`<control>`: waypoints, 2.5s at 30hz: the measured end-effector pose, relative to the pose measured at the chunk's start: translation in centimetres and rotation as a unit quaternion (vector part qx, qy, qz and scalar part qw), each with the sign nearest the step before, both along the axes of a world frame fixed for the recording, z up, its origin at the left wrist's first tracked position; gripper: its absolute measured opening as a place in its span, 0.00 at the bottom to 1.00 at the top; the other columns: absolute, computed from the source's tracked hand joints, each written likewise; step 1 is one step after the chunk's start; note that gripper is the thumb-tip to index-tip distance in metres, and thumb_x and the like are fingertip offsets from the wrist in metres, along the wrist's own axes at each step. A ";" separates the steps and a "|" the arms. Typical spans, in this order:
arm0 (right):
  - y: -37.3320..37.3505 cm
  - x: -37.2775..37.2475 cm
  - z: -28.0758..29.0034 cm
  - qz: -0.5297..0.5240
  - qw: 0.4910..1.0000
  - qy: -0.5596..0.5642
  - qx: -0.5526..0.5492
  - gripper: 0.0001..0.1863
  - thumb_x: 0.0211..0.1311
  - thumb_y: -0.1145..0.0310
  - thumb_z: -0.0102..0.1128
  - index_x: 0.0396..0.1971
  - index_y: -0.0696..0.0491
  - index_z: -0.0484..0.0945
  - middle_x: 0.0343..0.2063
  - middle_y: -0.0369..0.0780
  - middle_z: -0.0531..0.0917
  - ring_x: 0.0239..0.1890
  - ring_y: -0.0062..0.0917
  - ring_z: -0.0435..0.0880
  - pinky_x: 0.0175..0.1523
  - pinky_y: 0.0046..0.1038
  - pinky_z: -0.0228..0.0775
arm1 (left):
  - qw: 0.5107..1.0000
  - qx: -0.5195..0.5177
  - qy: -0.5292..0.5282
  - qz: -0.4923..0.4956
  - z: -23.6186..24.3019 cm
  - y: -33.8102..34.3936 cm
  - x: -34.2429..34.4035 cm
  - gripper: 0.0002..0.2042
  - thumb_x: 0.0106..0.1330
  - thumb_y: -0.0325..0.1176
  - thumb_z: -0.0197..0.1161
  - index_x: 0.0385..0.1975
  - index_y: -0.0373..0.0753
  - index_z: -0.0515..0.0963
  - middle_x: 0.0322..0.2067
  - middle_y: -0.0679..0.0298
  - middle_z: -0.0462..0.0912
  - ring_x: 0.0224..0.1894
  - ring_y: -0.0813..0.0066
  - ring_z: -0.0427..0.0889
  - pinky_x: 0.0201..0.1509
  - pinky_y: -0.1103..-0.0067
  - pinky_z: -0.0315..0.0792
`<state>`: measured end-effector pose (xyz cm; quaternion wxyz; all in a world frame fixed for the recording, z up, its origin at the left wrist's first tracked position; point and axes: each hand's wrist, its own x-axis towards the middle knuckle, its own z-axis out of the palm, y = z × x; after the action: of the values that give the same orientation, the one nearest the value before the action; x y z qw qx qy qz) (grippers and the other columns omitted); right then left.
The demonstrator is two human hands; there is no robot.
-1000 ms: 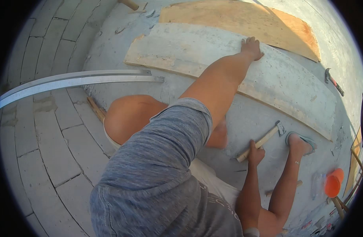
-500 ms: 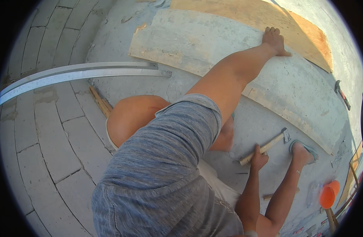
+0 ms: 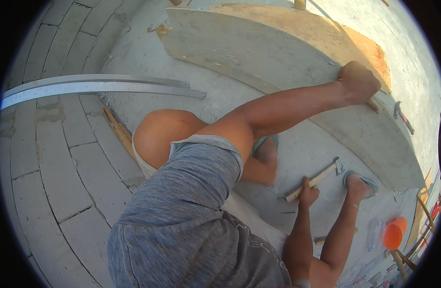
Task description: The person prepares a curved wooden formwork component by hand, using a small hatchet to clean and smooth the edges of the plywood and a wooden support piece, then fits the pieces together and aligns them on the ground.
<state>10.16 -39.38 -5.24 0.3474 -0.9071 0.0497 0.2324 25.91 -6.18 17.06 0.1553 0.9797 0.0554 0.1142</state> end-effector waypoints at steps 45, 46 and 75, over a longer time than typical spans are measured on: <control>-1.2 1.1 2.0 -0.014 0.989 0.094 -0.111 0.34 0.50 0.39 0.66 0.33 0.61 0.87 0.26 0.52 0.86 0.34 0.45 0.88 0.44 0.41 0.79 | 0.979 0.069 0.085 -0.173 0.7 -10.6 -0.4 0.19 0.69 0.54 0.60 0.41 0.42 0.82 0.28 0.57 0.86 0.32 0.59 0.87 0.35 0.67 0.79; -1.7 1.1 1.5 -0.003 0.989 0.095 -0.114 0.35 0.51 0.38 0.65 0.33 0.62 0.87 0.26 0.52 0.86 0.34 0.44 0.88 0.44 0.41 0.79 | 0.980 0.067 0.099 -0.157 0.8 -10.7 -0.1 0.21 0.69 0.55 0.60 0.45 0.43 0.83 0.29 0.56 0.87 0.32 0.59 0.87 0.36 0.67 0.79; -0.8 1.3 2.0 -0.045 0.985 0.114 -0.118 0.39 0.52 0.34 0.65 0.29 0.64 0.86 0.26 0.51 0.86 0.33 0.44 0.88 0.44 0.40 0.79 | 0.961 0.059 0.153 -0.223 -2.5 -13.2 -4.7 0.14 0.68 0.42 0.63 0.37 0.35 0.79 0.25 0.51 0.84 0.32 0.54 0.86 0.36 0.60 0.78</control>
<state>11.49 -40.19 -3.23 0.2403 -0.9059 0.1573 0.3111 21.23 -19.42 14.56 0.1083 0.9804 -0.1483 -0.0712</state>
